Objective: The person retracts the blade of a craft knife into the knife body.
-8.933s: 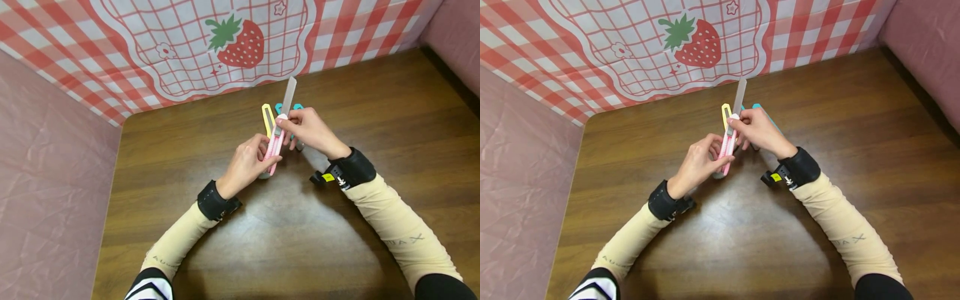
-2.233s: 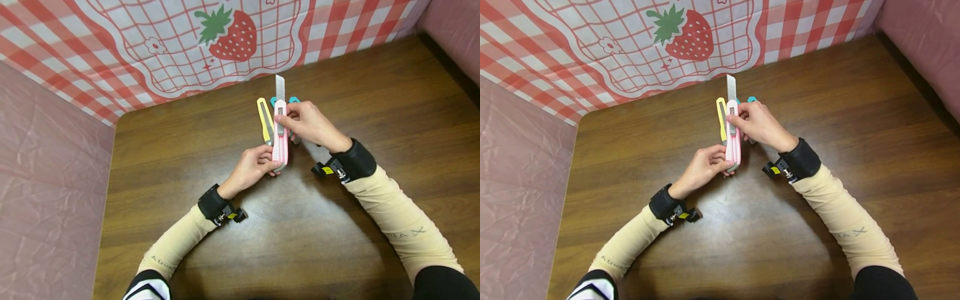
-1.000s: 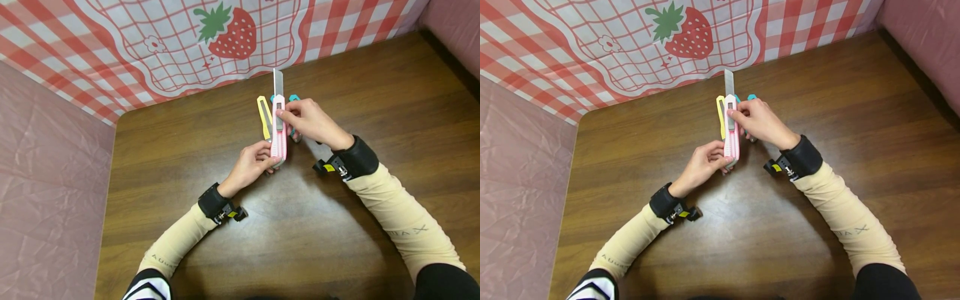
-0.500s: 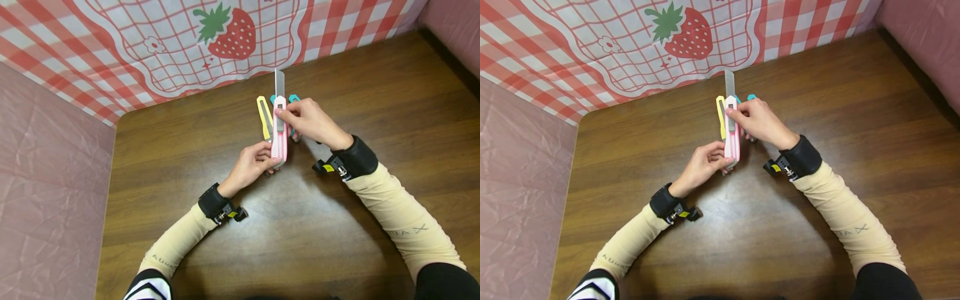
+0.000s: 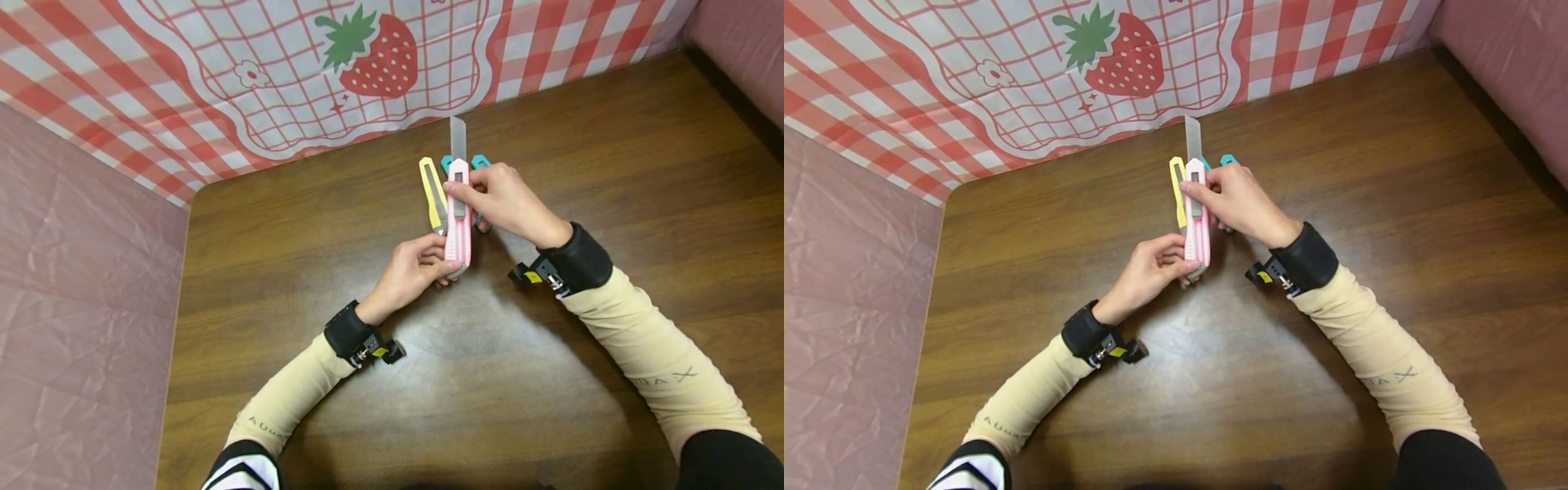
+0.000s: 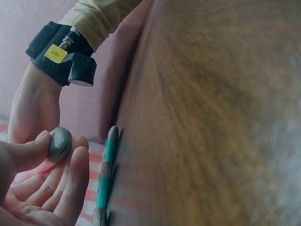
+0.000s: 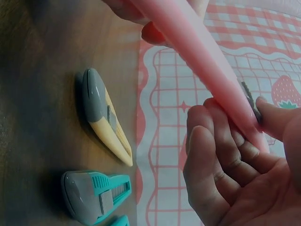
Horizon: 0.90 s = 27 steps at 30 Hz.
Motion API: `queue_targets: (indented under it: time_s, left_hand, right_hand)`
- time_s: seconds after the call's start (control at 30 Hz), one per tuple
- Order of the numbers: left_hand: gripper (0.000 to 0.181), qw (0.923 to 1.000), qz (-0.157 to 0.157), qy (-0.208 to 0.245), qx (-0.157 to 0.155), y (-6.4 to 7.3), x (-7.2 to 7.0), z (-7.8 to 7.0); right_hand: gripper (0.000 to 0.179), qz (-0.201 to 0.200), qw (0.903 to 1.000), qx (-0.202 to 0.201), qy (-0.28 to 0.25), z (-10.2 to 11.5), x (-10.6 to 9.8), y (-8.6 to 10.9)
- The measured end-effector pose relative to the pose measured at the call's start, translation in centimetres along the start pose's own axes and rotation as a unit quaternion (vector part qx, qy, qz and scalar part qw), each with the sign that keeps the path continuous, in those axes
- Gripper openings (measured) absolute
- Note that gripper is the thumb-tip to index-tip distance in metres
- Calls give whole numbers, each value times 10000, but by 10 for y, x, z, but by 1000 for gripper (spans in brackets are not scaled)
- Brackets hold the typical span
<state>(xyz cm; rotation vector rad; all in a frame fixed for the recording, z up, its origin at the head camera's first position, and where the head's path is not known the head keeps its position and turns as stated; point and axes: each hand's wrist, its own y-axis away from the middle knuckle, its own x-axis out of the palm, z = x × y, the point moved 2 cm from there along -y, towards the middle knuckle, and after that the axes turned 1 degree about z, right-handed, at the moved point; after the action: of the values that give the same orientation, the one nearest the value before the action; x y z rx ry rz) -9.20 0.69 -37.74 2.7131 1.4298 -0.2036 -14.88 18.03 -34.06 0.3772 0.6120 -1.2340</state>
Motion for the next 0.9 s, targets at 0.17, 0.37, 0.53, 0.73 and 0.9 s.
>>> queue_targets:
  time_s: [0.17,0.37,0.53,0.73,0.9]
  left_hand:
    - [20,9997,-47,-234,-79,3,1,-16]
    - [20,9991,-116,-401,-39,4,1,-16]
    - [21,9990,-135,-431,-33,4,2,-16]
    - [22,9989,-160,-438,-46,4,3,-15]
    - [21,9990,-142,-413,-72,4,4,-14]
  right_hand:
    - [41,-4,10000,-5,2,0,0,0]
    - [37,95,9999,-2,-82,1,0,1]
    - [36,162,9999,-34,-42,1,-1,2]
    - [36,180,9998,9,-65,1,0,1]
    - [34,143,9998,61,-95,0,1,2]
